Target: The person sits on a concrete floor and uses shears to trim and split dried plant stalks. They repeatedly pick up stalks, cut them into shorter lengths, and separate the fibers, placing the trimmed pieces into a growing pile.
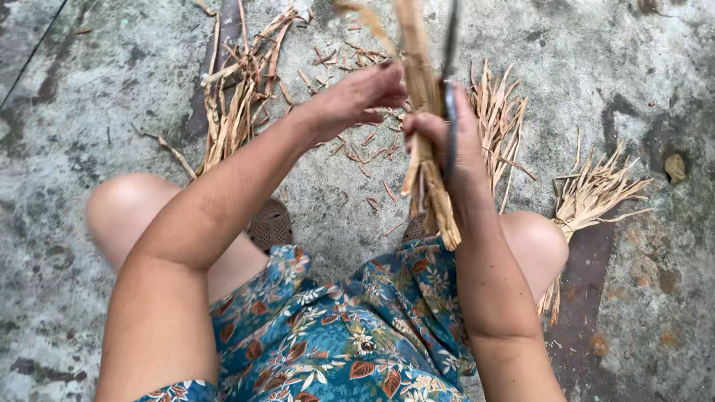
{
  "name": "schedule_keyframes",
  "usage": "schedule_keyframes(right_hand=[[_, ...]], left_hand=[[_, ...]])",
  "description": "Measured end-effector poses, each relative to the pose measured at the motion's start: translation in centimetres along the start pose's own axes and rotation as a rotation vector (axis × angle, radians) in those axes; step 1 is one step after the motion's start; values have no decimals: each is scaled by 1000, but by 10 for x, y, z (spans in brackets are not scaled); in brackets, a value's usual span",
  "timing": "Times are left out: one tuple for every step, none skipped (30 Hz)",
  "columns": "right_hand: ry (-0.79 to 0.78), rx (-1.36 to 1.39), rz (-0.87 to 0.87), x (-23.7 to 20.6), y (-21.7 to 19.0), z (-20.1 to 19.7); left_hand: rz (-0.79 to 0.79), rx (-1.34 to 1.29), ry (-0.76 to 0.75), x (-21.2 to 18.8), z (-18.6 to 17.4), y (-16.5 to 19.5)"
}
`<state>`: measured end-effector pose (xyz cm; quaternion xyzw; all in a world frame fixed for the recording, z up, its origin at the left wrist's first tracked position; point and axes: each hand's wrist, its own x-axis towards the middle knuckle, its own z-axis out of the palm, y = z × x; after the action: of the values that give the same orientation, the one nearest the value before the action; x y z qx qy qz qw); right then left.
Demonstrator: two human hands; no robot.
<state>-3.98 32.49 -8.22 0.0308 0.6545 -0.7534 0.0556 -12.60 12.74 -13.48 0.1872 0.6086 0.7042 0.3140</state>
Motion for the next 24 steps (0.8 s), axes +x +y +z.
schedule_keyframes(right_hand=[[-81, 66, 3, -3, 4, 10], [-163, 130, 2, -4, 8, 19], [-244, 193, 3, -4, 12, 25], [-226, 152, 1, -4, 14, 26], [-206, 109, 6, -4, 19, 26], [-187, 67, 11, -4, 23, 25], [-140, 63, -7, -3, 26, 21], [-90, 59, -27, -2, 28, 15], [-41, 52, -46, 0, 28, 6], [31, 106, -52, 4, 27, -3], [103, 163, -56, 9, 26, -10], [177, 219, -62, 10, 25, -18], [193, 289, -42, 8, 25, -27], [208, 359, -27, 7, 24, -34], [225, 428, -14, 7, 23, -40], [246, 437, -5, 8, 25, -42], [268, 446, 7, 8, 28, -41], [289, 457, 21, 9, 32, -38], [266, 467, -23, 10, 36, -33], [242, 476, -67, 13, 42, -26], [218, 486, -111, 15, 47, -19], [185, 485, -106, 16, 51, -14], [150, 483, -101, 17, 54, -8], [116, 481, -96, 18, 56, -5]], left_hand=[[58, -114, 62, 1, 12, 9], [120, -225, 122, 5, 21, 18], [184, -338, 179, 5, 24, 24], [189, -424, 224, 2, 26, 25], [191, -516, 271, -1, 25, 24], [192, -608, 317, -5, 23, 21], [207, -649, 389, -8, 18, 19], [222, -687, 458, -11, 8, 19], [239, -728, 528, -13, -3, 18], [250, -716, 595, -15, -15, 19], [260, -702, 665, -19, -30, 19], [360, -737, 660, -20, -44, 20], [463, -771, 652, -20, -57, 21], [569, -802, 640, -20, -66, 21], [603, -796, 626, -20, -72, 19], [632, -792, 610, -20, -75, 17], [658, -787, 595, -18, -75, 16], [594, -794, 634, -15, -71, 13], [530, -799, 676, -12, -63, 9], [466, -804, 720, -9, -52, 5], [433, -741, 733, -4, -38, 1], [400, -677, 743, 2, -23, -3], [369, -613, 753, 6, -14, -3], [401, -631, 741, 9, -11, -1]])
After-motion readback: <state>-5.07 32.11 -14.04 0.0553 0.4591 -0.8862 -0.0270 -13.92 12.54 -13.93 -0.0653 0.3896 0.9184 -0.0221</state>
